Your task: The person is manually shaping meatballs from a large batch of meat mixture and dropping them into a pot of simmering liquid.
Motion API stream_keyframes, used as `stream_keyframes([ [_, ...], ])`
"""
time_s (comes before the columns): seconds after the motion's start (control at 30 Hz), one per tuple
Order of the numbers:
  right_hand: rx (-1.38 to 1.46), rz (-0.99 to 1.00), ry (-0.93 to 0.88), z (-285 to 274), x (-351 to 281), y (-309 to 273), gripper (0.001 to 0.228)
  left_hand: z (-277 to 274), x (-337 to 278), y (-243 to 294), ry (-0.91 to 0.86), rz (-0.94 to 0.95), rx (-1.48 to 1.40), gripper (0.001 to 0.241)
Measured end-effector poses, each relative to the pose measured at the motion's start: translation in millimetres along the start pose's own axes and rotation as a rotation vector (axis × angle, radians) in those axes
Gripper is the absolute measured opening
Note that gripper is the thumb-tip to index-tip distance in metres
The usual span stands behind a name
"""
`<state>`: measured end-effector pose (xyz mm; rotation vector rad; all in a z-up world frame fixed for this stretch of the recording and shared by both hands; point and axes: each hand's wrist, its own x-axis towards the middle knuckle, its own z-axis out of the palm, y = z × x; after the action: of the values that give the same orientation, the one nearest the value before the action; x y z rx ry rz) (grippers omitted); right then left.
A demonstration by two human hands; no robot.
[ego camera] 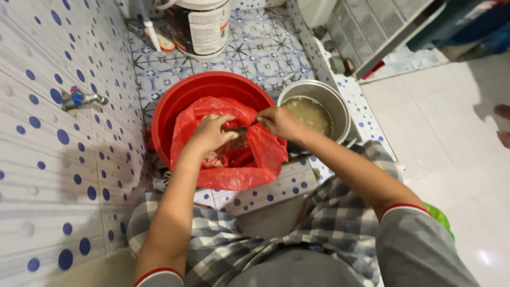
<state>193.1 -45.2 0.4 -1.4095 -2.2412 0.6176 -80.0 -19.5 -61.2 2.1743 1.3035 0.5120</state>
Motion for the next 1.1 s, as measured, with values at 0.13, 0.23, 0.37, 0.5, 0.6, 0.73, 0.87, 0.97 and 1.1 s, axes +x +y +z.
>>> stream_keyframes([
  [0.13,-0.097,-0.061,0.035,-16,-10,-36,0.017,17,10,14,0.079,0.082,0.043,0.053],
  [0.23,-0.182,-0.108,0.081,-36,-34,-77,0.021,23,2,16,0.031,0.093,0.219,0.044],
  [0.37,-0.323,-0.117,0.054,-64,-54,-100,0.016,26,5,8,0.292,0.341,0.044,0.014],
  [0.5,-0.712,-0.115,-0.041,-71,-68,-88,0.017,8,-14,52,0.451,0.479,-0.097,0.01],
  [0.6,-0.852,-0.2,-0.083,-69,-68,-73,0.021,3,-18,74,0.513,0.494,-0.062,0.012],
  [0.73,-0.87,-0.218,-0.094,-97,-78,-76,0.022,14,-9,57,0.442,0.33,-0.016,0.012],
  [0.87,-0.624,0.073,-0.013,-142,-117,-62,0.023,23,-7,17,0.32,-0.003,0.009,0.01],
  [0.97,-0.061,0.256,0.103,-141,-162,59,0.018,36,6,-22,0.286,-0.166,-0.086,0.018],
  [1.1,0.399,0.271,0.152,-98,-220,90,0.019,31,-1,-15,0.223,-0.296,-0.088,0.028],
])
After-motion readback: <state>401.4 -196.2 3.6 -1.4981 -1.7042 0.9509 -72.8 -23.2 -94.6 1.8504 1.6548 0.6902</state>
